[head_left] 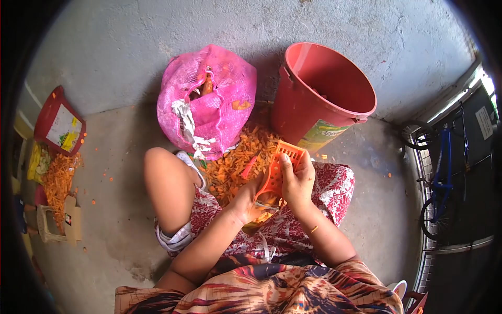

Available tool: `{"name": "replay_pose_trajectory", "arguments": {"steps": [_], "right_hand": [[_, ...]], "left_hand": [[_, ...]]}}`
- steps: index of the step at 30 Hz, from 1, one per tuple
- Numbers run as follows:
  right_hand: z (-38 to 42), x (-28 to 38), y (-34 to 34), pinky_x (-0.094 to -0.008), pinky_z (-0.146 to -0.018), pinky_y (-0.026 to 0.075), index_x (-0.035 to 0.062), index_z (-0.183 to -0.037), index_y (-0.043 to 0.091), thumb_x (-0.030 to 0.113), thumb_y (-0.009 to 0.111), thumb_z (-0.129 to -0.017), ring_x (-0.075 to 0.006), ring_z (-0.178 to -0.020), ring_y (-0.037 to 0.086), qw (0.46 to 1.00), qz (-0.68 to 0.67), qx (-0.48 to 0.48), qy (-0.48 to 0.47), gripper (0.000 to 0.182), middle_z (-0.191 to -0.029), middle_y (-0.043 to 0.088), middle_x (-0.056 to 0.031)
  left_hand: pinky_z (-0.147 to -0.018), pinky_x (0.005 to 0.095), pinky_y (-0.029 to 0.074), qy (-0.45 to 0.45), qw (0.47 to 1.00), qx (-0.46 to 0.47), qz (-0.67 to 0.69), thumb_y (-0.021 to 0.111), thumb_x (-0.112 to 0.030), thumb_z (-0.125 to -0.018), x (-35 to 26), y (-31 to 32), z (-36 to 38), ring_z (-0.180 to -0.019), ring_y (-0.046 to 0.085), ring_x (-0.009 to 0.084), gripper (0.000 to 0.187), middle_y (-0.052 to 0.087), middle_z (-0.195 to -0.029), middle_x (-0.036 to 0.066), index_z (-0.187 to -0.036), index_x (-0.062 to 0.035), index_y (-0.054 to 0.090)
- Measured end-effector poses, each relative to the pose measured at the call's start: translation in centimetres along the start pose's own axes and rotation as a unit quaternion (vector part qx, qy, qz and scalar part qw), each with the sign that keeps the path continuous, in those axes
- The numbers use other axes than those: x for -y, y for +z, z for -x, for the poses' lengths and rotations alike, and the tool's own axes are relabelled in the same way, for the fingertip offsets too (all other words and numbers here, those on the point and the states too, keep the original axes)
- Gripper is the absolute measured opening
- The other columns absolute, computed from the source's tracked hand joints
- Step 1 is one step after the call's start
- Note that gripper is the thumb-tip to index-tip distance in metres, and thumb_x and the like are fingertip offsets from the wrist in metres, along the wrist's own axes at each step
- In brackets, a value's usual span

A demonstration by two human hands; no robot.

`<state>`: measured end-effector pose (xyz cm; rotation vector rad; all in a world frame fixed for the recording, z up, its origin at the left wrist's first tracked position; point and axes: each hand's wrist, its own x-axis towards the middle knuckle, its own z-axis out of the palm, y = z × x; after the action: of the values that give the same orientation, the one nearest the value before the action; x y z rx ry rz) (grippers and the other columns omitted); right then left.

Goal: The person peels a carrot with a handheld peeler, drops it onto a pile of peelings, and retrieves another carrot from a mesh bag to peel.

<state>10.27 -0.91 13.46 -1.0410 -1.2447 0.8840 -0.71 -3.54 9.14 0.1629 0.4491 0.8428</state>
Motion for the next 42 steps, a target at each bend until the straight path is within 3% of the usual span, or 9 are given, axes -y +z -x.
{"name": "replay_pose_trajectory", "arguments": {"steps": [4, 7, 9, 19, 24, 28, 32, 35, 42], "right_hand": [[-5.4, -2.2, -2.6, -0.017, -0.036, 0.034, 0.0031, -0.087, 0.049, 0.015, 0.05, -0.083, -0.0036, -0.043, 0.044, 0.983, 0.067, -0.128, -0.116, 0.013, -0.063, 0.052, -0.001], [-7.9, -1.4, -4.9, -0.0172, -0.038, 0.036, 0.0044, -0.083, 0.048, 0.014, 0.048, -0.085, -0.0042, -0.043, 0.043, 0.97, 0.025, -0.224, -0.096, 0.01, -0.058, 0.049, 0.0002], [-7.1, -0.5, -4.8, -0.0171, -0.038, 0.035, 0.0046, -0.085, 0.048, 0.015, 0.049, -0.084, -0.0042, -0.042, 0.042, 0.977, 0.012, -0.195, -0.089, 0.01, -0.057, 0.048, 0.0005], [-0.3, 0.5, 1.0, -0.0153, -0.047, 0.038, 0.0022, -0.09, 0.046, 0.013, 0.049, -0.084, -0.0028, -0.055, 0.045, 0.999, -0.034, 0.011, 0.005, 0.012, -0.072, 0.053, -0.0003], [-0.4, -0.6, 1.2, -0.0167, -0.044, 0.037, 0.002, -0.087, 0.048, 0.014, 0.05, -0.084, -0.0027, -0.051, 0.044, 1.0, -0.003, 0.003, -0.028, 0.012, -0.067, 0.052, 0.0006], [-4.0, -2.0, -1.0, -0.017, -0.041, 0.036, 0.0035, -0.087, 0.049, 0.014, 0.049, -0.084, -0.0037, -0.047, 0.044, 0.996, 0.014, -0.083, -0.004, 0.011, -0.065, 0.051, 0.0002], [-7.8, -3.7, -4.6, -0.019, -0.045, 0.042, 0.0043, -0.084, 0.047, 0.015, 0.05, -0.083, -0.0047, -0.052, 0.047, 0.984, 0.005, -0.168, -0.066, 0.011, -0.067, 0.053, -0.0018], [-5.0, 0.4, -2.5, -0.0193, -0.045, 0.042, 0.0042, -0.085, 0.047, 0.016, 0.05, -0.083, -0.0045, -0.052, 0.047, 0.994, -0.018, -0.088, 0.065, 0.012, -0.066, 0.052, -0.0009], [-0.5, 0.8, 0.4, -0.0182, -0.057, 0.041, 0.0001, -0.092, 0.048, 0.012, 0.05, -0.083, -0.0048, -0.064, 0.049, 0.994, -0.08, 0.023, 0.077, 0.015, -0.076, 0.054, -0.002]], "left_hand": [[-0.054, 0.0303, 0.043, -0.016, 0.992, 0.081, -0.097, 0.036, -0.047, -0.083, 1.7, -1.0, 0.6, -0.068, 0.054, 0.0184, 0.046, 0.055, -0.08, 0.009, -0.102, -0.0073, 0.047], [-0.054, 0.0323, 0.043, -0.015, 0.995, 0.085, -0.052, 0.039, -0.047, -0.082, 1.1, -2.1, 0.9, -0.069, 0.054, 0.0198, 0.045, 0.055, -0.082, 0.01, -0.103, -0.0073, 0.045], [-0.057, 0.0365, 0.045, 0.005, 1.0, -0.005, -0.028, 0.039, -0.044, -0.084, 0.3, -2.5, 0.7, -0.068, 0.055, 0.023, 0.042, 0.054, -0.083, 0.012, -0.105, -0.0083, 0.043], [-0.057, 0.0363, 0.044, 0.04, 0.997, -0.04, 0.049, 0.037, -0.034, -0.085, 0.0, -1.1, -0.7, -0.068, 0.056, 0.0206, 0.032, 0.058, -0.082, 0.006, -0.101, -0.011, 0.052], [-0.058, 0.0341, 0.045, 0.057, 0.992, -0.042, 0.102, 0.035, -0.029, -0.086, 0.4, -0.9, -0.8, -0.074, 0.055, 0.019, 0.03, 0.056, -0.09, 0.007, -0.103, -0.0085, 0.049], [-0.054, 0.0296, 0.046, 0.079, 0.994, 0.07, -0.035, 0.03, -0.036, -0.089, 1.4, -0.7, 0.8, -0.069, 0.055, 0.0152, 0.037, 0.055, -0.085, 0.006, -0.102, -0.006, 0.047], [-0.054, 0.0303, 0.047, 0.061, 0.995, -0.01, -0.077, 0.034, -0.037, -0.088, 1.4, 1.2, 2.2, -0.07, 0.055, 0.0148, 0.037, 0.055, -0.087, 0.005, -0.107, -0.008, 0.046], [-0.055, 0.0297, 0.047, 0.041, 0.998, -0.008, -0.039, 0.04, -0.035, -0.086, 0.7, -0.1, 1.2, -0.073, 0.055, 0.0142, 0.035, 0.056, -0.091, 0.005, -0.107, -0.0084, 0.047], [-0.046, 0.0336, 0.042, 0.019, 0.999, -0.045, 0.024, 0.036, -0.037, -0.085, 0.4, -1.3, -0.6, -0.065, 0.055, 0.0182, 0.032, 0.059, -0.076, 0.005, -0.098, -0.0116, 0.052]]}}
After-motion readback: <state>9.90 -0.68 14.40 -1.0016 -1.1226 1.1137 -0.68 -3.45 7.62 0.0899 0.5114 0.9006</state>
